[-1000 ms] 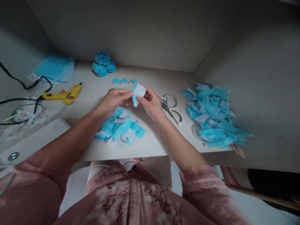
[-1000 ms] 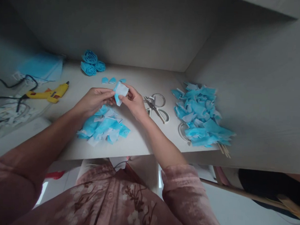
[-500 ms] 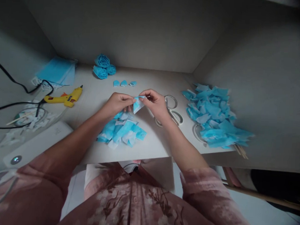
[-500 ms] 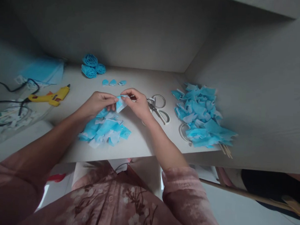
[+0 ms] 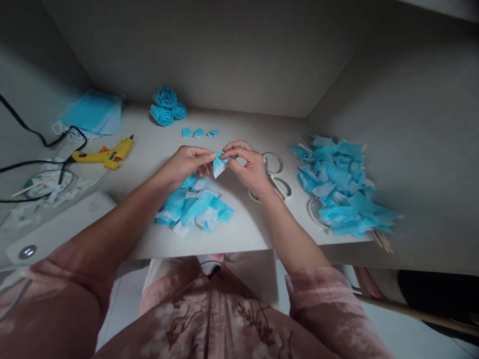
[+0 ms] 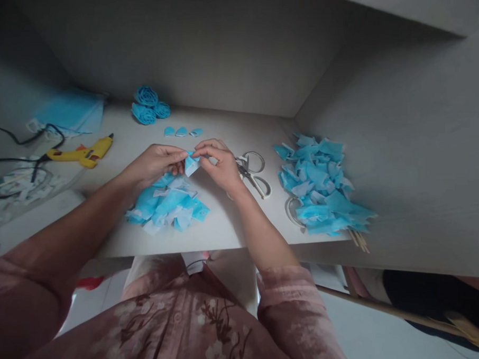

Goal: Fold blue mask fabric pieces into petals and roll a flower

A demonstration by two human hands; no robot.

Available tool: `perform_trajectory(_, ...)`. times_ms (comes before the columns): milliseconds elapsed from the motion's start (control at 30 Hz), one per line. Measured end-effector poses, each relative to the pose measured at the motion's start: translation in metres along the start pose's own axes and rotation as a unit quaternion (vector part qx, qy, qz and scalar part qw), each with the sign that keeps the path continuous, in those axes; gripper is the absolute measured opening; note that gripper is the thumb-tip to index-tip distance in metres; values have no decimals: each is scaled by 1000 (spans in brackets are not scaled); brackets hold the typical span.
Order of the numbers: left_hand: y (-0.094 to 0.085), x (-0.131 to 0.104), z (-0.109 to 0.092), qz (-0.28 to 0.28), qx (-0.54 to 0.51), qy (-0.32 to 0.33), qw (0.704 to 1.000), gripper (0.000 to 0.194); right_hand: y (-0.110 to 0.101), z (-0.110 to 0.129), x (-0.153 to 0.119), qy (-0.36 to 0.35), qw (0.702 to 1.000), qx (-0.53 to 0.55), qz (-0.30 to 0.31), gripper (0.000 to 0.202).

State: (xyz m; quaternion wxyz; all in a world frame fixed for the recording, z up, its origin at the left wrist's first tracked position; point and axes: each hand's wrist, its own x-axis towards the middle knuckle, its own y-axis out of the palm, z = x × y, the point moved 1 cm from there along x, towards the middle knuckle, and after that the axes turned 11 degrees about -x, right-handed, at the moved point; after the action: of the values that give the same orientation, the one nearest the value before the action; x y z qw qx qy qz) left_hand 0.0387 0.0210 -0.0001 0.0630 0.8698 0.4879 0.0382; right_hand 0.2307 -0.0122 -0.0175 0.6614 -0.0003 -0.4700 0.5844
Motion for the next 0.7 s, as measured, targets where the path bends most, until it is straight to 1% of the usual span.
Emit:
perform_trajectory(100,2,0,-1,-22,0,1,1000,38,-1,1,0,3,1000,10,13,18)
perform_trajectory(167,3,0,-2,-44,2,6,999,31,-3,3,-1,20,998,47,35,14)
perform_trajectory(200,3,-1,-3,-54,7,12,998,27,-4,3,-1,38,995,80,49,16)
perform_trajectory(300,3,-2,-5,-74,28,38,996,18,-5,4,-1,125,973,176,81,40)
perform_trajectory(367,4,-2,-5,-77,37,47,995,18,-4,4,-1,189,960,189,85,48)
perform_trajectory(433,4,-1,-5,-80,39,54,995,19,-1,5,-1,230,952,179,88,50)
perform_trajectory(533,4,0,-2,-88,41,64,993,18,4,8,-1,247,947,180,100,48)
perform_trajectory(700,3,1,1,-92,51,66,992,17,8,11,-1,265,935,213,102,39)
